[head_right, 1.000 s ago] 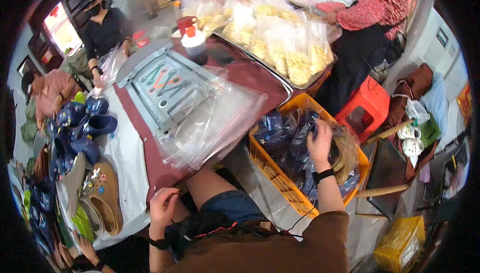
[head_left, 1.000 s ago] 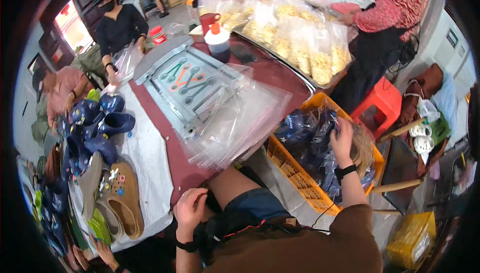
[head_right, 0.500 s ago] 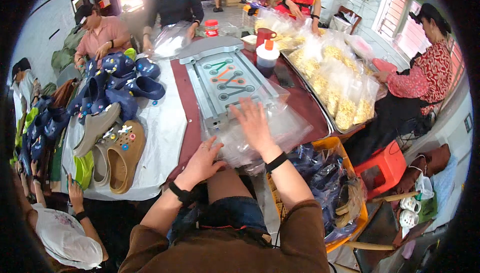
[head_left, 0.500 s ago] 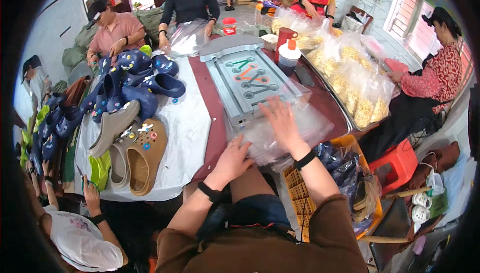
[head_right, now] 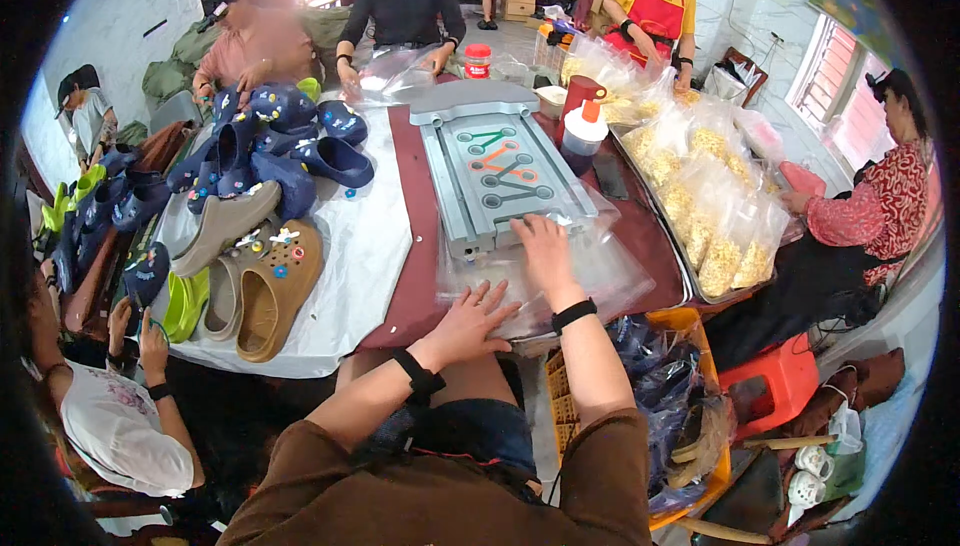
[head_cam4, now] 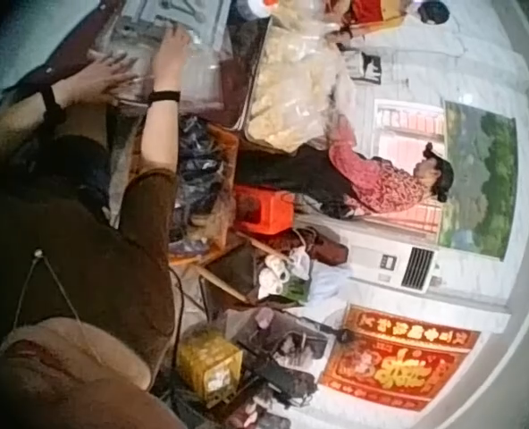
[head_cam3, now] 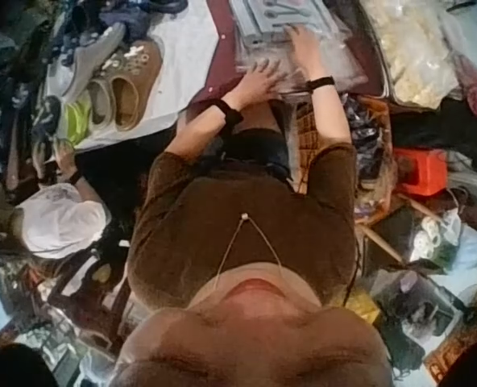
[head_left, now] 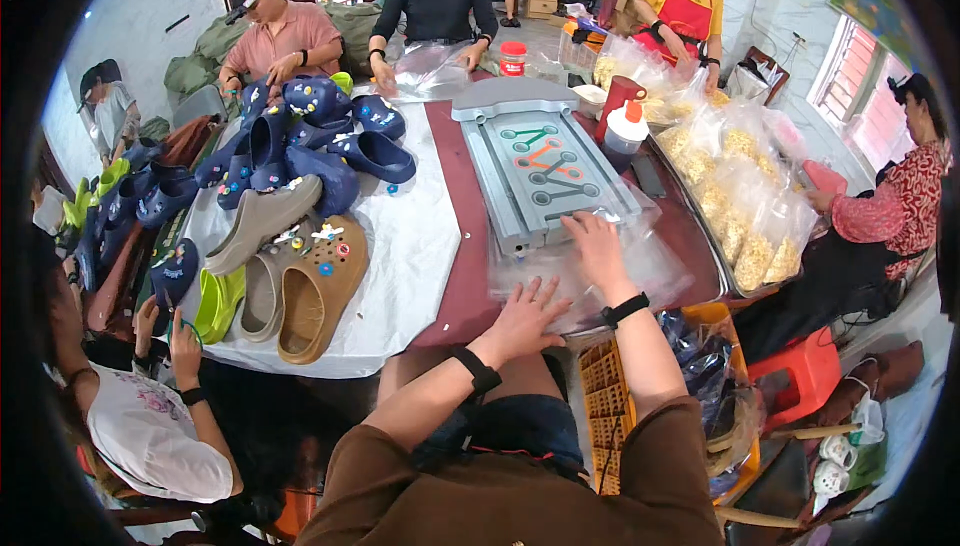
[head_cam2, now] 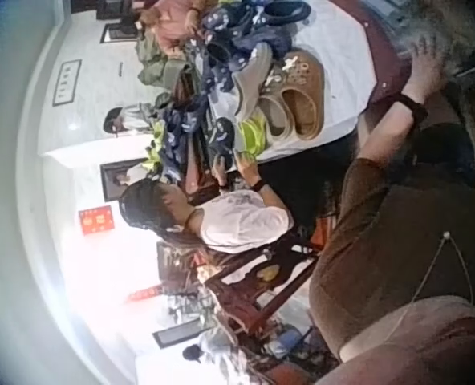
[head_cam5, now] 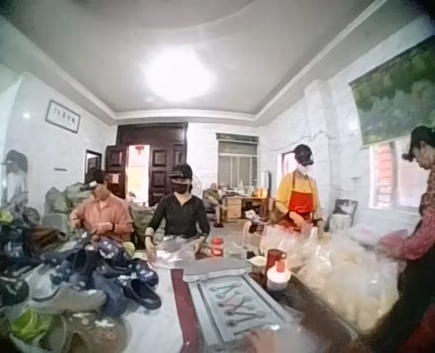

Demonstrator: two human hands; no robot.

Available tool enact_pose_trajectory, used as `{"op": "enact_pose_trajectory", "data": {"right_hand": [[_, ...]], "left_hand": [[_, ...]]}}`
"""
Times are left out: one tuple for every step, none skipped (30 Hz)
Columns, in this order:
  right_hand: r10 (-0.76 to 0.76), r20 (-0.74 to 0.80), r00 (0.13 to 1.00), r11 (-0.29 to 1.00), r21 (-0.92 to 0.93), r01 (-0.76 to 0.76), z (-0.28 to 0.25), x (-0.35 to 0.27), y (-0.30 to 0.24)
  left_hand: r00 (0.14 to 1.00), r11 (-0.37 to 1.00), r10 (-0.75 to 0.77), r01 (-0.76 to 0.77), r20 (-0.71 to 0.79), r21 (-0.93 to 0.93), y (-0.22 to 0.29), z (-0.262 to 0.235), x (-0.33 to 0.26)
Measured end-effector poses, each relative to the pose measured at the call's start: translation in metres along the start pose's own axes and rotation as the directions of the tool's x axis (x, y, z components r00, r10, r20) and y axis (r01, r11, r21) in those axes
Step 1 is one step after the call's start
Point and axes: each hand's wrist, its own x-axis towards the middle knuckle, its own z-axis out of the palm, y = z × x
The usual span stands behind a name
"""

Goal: The recorder is packing finished shoes into plastic bags and placing them into a transport crate at a manufacturing station.

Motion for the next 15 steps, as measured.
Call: {"op": "enact_pose_trajectory", "data": {"right_hand": [[-0.002, -0.002, 1.000, 1.000, 0.006, 0.002, 0.000, 0.001, 0.005], [0.070, 0.051, 0.996, 0.997, -0.047, -0.068, -0.002, 0.001, 0.011], [0.145, 0.104, 0.984, 0.985, -0.105, -0.134, -0.007, 0.000, 0.015], [0.141, 0.107, 0.984, 0.986, -0.098, -0.131, -0.013, -0.001, 0.014], [0.125, -0.010, 0.992, 0.990, -0.058, -0.126, -0.021, -0.004, 0.015], [0.115, -0.128, 0.985, 0.993, -0.024, -0.119, -0.032, -0.007, 0.014], [0.116, -0.124, 0.985, 0.992, -0.024, -0.120, -0.042, -0.009, 0.013], [0.126, -0.195, 0.973, 0.992, 0.013, -0.126, -0.053, -0.013, 0.011], [0.139, -0.263, 0.955, 0.990, 0.048, -0.131, -0.065, -0.018, 0.008], [0.141, -0.260, 0.955, 0.990, 0.045, -0.134, -0.076, -0.023, 0.006], [0.162, -0.316, 0.935, 0.986, 0.096, -0.138, -0.086, -0.029, 0.004], [0.185, -0.373, 0.909, 0.979, 0.147, -0.139, -0.094, -0.035, 0.003], [0.187, -0.373, 0.909, 0.979, 0.144, -0.142, -0.099, -0.042, 0.003], [0.257, -0.392, 0.883, 0.958, 0.222, -0.181, -0.103, -0.048, 0.002], [0.327, -0.406, 0.853, 0.930, 0.299, -0.215, -0.107, -0.054, 0.000]], "left_hand": [[1.000, 1.000, -0.005, 0.005, 0.002, 0.004, -0.002, -0.001, -0.003], [1.000, 0.999, -0.007, 0.006, -0.016, -0.034, -0.004, -0.001, -0.005], [0.999, 0.997, -0.010, 0.007, -0.034, -0.076, -0.005, -0.001, -0.007], [0.999, 0.997, -0.016, 0.014, -0.031, -0.076, -0.007, 0.001, -0.009], [0.998, 0.991, -0.028, 0.020, -0.059, -0.132, -0.009, 0.002, -0.009], [0.996, 0.982, -0.036, 0.019, -0.087, -0.189, -0.011, 0.004, -0.008], [0.996, 0.981, -0.037, 0.020, -0.085, -0.192, -0.012, 0.005, -0.006], [0.996, 0.987, -0.053, 0.042, -0.070, -0.157, -0.012, 0.006, -0.004], [0.996, 0.991, -0.068, 0.061, -0.054, -0.123, -0.010, 0.007, -0.001], [0.996, 0.990, -0.065, 0.058, -0.053, -0.127, -0.009, 0.008, 0.001], [0.997, 0.997, -0.056, 0.053, -0.056, -0.050, -0.007, 0.008, 0.004], [0.997, 0.999, -0.044, 0.046, -0.060, 0.029, -0.006, 0.006, 0.008], [0.997, 0.999, -0.040, 0.041, -0.060, 0.028, -0.005, 0.004, 0.012], [0.996, 0.998, -0.053, 0.052, -0.072, -0.019, -0.004, 0.001, 0.016], [0.994, 0.996, -0.066, 0.061, -0.084, -0.065, -0.004, 0.000, 0.019]]}}
